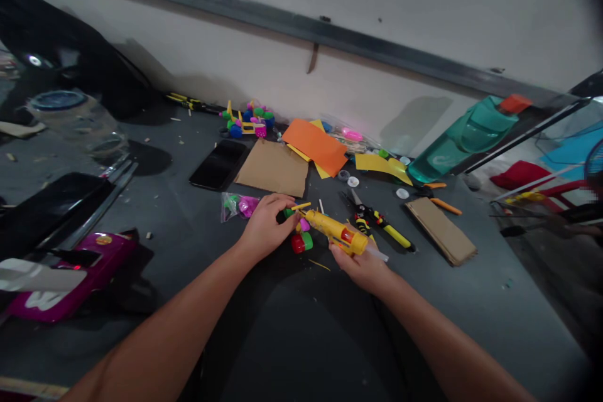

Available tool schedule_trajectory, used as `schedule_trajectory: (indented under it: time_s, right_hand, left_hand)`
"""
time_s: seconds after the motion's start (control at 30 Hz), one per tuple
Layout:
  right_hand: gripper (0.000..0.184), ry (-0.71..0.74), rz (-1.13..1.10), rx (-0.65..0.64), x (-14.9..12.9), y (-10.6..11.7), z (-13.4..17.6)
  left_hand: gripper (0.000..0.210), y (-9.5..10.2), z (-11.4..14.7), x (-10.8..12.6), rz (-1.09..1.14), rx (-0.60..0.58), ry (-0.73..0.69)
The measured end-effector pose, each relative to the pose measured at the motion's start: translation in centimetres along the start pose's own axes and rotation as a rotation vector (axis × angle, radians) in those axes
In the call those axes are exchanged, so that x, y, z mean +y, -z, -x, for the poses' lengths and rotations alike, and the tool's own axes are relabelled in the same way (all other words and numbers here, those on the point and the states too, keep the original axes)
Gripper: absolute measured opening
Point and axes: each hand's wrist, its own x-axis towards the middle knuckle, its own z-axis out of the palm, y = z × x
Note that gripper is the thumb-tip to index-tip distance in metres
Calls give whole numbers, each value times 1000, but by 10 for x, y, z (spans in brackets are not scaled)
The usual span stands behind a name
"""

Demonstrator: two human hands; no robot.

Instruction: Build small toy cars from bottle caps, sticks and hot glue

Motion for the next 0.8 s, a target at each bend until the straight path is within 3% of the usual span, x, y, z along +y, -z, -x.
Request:
schedule_trajectory:
  time_s: [0.8]
  right_hand:
    - [10, -28, 28, -22, 1, 3, 0]
  left_hand:
    - [11, 0, -1, 0, -14, -7, 5]
